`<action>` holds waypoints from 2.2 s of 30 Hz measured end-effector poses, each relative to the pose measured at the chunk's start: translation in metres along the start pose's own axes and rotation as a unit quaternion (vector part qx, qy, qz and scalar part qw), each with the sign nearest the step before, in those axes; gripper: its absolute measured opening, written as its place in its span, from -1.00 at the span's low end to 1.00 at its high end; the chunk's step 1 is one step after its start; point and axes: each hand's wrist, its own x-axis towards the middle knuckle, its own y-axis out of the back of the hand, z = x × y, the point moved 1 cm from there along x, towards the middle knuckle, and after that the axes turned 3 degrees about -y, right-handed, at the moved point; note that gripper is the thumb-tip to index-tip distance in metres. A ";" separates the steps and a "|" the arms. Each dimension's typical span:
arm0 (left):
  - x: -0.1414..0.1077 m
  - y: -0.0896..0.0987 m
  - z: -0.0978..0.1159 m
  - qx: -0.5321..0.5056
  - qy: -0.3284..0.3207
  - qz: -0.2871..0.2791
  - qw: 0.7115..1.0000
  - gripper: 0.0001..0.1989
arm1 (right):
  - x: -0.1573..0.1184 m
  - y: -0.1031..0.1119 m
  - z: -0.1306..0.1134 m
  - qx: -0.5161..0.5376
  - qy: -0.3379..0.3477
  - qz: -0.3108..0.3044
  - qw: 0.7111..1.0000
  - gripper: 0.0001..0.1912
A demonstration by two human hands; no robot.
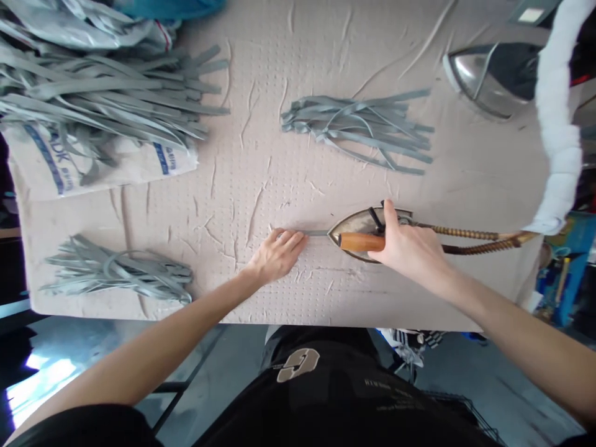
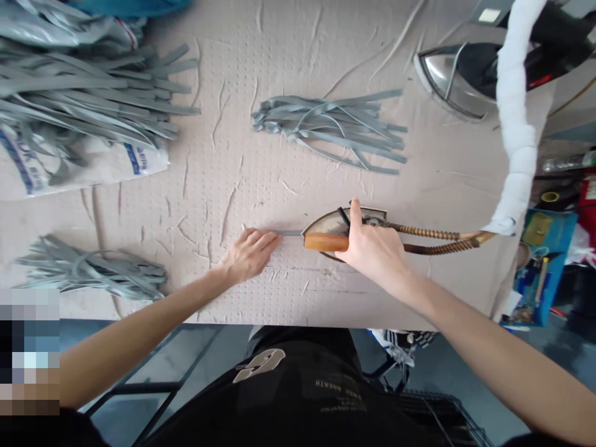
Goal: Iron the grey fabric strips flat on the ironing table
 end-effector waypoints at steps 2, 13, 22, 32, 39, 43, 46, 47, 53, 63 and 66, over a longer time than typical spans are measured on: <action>-0.005 0.002 -0.003 0.000 0.002 0.002 1.000 -0.64 | 0.002 0.005 -0.009 0.000 0.004 -0.007 1.000 0.11; -0.005 0.000 -0.027 -0.050 0.059 0.034 0.996 -0.82 | 0.006 0.011 -0.053 0.026 0.053 0.032 0.998 0.14; -0.003 -0.002 -0.034 -0.103 0.062 0.034 0.992 -0.82 | 0.006 0.014 -0.054 -0.003 0.017 0.006 1.000 0.22; -0.029 -0.007 -0.037 -0.022 -0.042 0.096 0.994 -0.78 | 0.009 0.020 -0.070 -0.018 0.052 -0.001 0.999 0.19; -0.033 -0.010 -0.045 -0.056 -0.068 0.144 0.986 -0.82 | 0.007 0.016 -0.071 -0.025 0.049 0.025 0.998 0.23; -0.034 -0.014 -0.045 -0.065 -0.051 0.156 0.984 -0.82 | 0.008 0.019 -0.073 -0.038 0.043 0.011 0.998 0.19; -0.037 -0.018 -0.044 -0.065 -0.016 0.124 0.990 -0.79 | 0.009 0.023 -0.081 -0.039 0.052 0.008 0.998 0.15; -0.039 -0.018 -0.044 -0.071 0.002 0.115 0.991 -0.78 | 0.009 0.024 -0.085 -0.036 0.058 0.009 0.998 0.13; -0.051 -0.021 -0.043 -0.089 0.061 0.146 0.983 -0.81 | 0.008 0.032 -0.101 -0.016 0.088 0.022 0.996 0.04; -0.056 -0.024 -0.045 -0.071 0.092 0.189 0.975 -0.85 | 0.000 0.006 -0.012 0.011 0.026 -0.034 0.999 -0.23; -0.058 -0.024 -0.047 -0.077 0.120 0.165 0.976 -0.85 | -0.007 -0.007 0.042 -0.008 -0.040 -0.069 0.997 -0.25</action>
